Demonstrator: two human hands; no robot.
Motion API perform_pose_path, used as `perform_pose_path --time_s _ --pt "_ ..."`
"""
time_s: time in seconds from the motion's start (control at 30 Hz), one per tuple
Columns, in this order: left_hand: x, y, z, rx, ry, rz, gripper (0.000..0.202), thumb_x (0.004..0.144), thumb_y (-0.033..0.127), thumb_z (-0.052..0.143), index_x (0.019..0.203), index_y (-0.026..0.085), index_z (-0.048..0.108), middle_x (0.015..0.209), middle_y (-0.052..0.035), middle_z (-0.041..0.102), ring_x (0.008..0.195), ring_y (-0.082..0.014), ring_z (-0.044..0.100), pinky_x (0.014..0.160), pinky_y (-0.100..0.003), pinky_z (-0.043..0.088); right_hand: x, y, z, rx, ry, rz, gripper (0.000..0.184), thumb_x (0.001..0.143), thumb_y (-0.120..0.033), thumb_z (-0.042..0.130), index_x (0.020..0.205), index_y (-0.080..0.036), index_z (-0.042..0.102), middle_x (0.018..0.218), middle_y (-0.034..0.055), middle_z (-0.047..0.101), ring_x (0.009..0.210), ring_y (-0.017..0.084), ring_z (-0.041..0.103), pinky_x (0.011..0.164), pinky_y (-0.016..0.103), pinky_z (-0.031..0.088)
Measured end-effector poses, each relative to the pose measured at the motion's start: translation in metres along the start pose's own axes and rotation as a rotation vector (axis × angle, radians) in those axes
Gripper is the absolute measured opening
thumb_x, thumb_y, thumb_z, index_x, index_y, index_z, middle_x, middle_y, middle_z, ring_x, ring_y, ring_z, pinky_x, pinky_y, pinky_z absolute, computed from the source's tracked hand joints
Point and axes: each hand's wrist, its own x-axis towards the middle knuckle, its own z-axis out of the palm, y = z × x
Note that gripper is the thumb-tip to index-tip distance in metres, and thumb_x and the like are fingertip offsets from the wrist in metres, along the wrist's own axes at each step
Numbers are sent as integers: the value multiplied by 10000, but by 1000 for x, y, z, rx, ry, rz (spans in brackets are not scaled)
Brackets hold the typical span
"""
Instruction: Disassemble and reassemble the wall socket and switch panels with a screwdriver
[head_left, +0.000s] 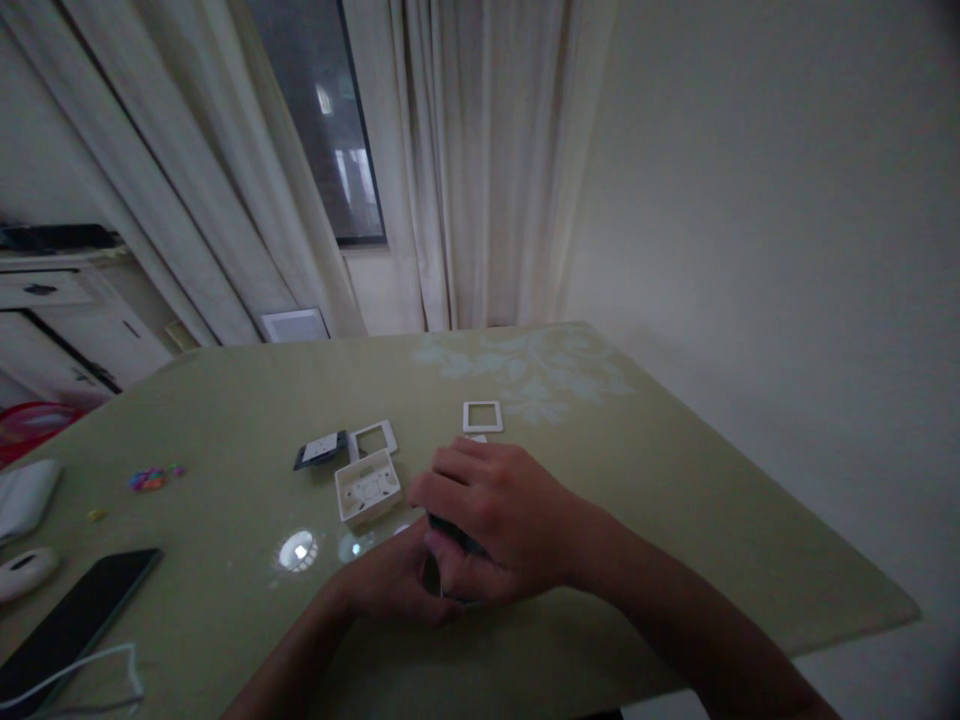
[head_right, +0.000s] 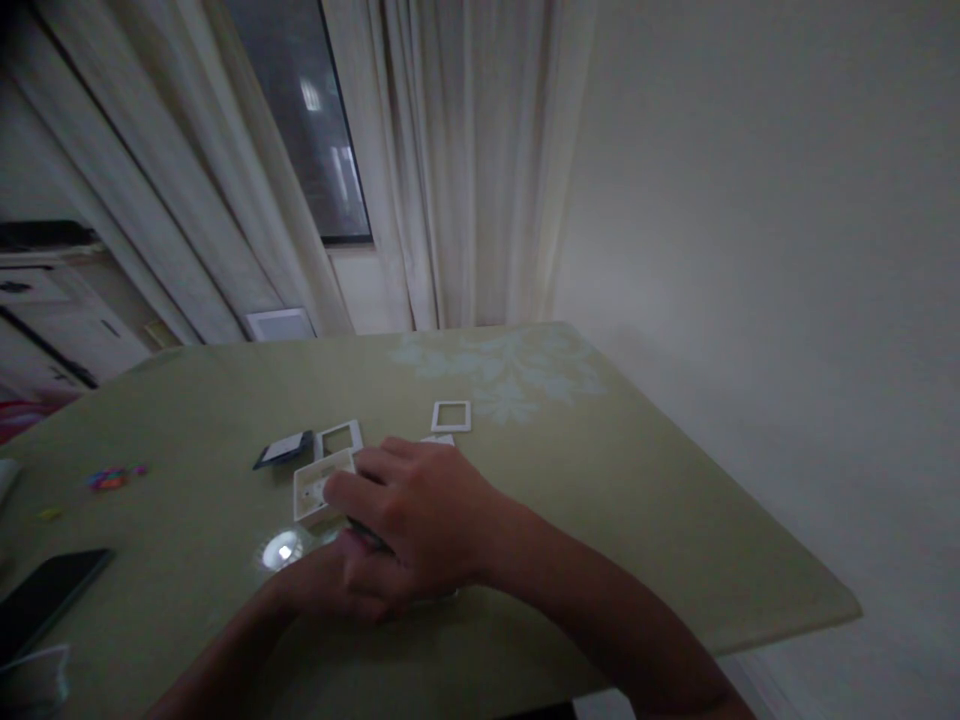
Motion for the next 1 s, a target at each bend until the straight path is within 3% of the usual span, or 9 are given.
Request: perform_pose_path --time_s 0.1,0.17,0.23,0.3,0.43,0.57,0.67,0.87,1.0 --pt "0 -3 1 10 -1 -41 675 730 327 866 1359 257 631 1270 -56 721 1146 -362 673 1026 -499 571 0 2 3 -75 26 152 298 1052 -493 564 993 -207 622 869 50 686 791 217 580 699 335 393" --pt "1 -5 2 1 25 -12 812 695 305 888 1442 247 574 1369 -96 682 1217 -392 637 1075 -549 536 0 6 2 -42 31 203 234 1085 -394 513 1023 -202 632 910 56 699 822 216 597 724 329 412" --pt "2 -4 2 -19 51 33 905 659 278 902 1485 254 534 1419 -106 652 1248 -397 611 1095 -555 520 -1 8 1 64 22 137 173 1042 -273 524 1152 -194 632 1043 70 703 921 217 612 804 335 452" --pt "2 1 2 -29 44 35 842 675 279 887 1454 272 568 1379 -81 672 1196 -374 634 1054 -519 548 -2 8 -1 155 9 46 302 985 -267 591 1275 -186 605 1135 80 686 997 225 608 867 348 472" --pt "2 7 0 17 -31 -35 641 759 339 838 1371 278 657 1330 -52 704 1158 -365 661 1019 -491 565 -1 6 -3 198 4 68 272 1034 -428 640 1144 -180 652 1070 79 675 940 220 604 842 348 482" --pt "2 -1 3 28 13 -49 757 691 342 877 1395 242 616 1357 -95 690 1210 -383 638 1068 -523 533 1 8 -8 375 -41 23 148 1044 -213 562 1161 -185 648 1118 83 677 1012 213 613 924 356 500" --pt "1 -5 3 18 49 -26 787 663 333 891 1396 270 612 1376 -84 683 1221 -381 628 1077 -498 532 1 8 -12 467 -70 -51 328 928 -121 612 1247 -192 626 1192 88 680 1100 231 608 989 384 504" --pt "2 5 -1 -7 4 0 625 705 339 864 1309 279 713 1351 -61 720 1249 -393 629 1081 -456 537 4 10 -11 500 -54 0 211 1029 -366 683 1144 -189 674 1109 69 677 1026 208 625 921 334 502" --pt "3 4 0 -5 8 -38 734 694 358 870 1384 237 650 1342 -93 723 1169 -389 670 1048 -489 555 4 11 -13 488 -38 25 185 1091 -339 592 1062 -183 687 1037 53 660 970 187 617 890 314 487"
